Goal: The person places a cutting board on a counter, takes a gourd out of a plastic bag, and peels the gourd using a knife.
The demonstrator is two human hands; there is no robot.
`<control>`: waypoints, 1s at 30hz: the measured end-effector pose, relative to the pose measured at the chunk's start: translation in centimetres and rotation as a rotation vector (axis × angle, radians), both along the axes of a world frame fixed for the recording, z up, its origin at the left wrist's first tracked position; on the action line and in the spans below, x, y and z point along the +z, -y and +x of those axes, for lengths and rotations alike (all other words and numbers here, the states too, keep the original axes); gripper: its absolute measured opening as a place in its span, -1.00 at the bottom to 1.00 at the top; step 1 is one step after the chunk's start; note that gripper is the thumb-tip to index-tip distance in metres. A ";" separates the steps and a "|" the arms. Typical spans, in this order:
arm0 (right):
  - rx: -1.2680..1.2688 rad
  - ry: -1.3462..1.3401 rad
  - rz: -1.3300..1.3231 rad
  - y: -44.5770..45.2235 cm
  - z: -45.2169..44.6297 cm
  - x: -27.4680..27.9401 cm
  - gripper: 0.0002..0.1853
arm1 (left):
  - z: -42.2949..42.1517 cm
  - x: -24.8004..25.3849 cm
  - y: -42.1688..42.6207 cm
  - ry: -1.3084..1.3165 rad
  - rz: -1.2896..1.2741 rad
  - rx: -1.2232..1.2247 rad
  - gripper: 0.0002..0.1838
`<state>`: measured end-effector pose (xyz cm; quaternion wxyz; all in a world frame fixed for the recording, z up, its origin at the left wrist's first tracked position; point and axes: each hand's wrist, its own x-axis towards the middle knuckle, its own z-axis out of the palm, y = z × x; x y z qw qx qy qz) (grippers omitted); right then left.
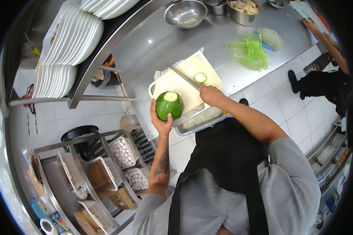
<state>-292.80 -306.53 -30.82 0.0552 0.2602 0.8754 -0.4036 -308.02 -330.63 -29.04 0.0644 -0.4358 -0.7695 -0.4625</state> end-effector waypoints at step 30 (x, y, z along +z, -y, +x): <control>0.096 0.019 0.161 1.1 1.8 6.8 -0.71 | -4.9 4.5 -6.1 -0.126 -0.192 -0.242 -0.28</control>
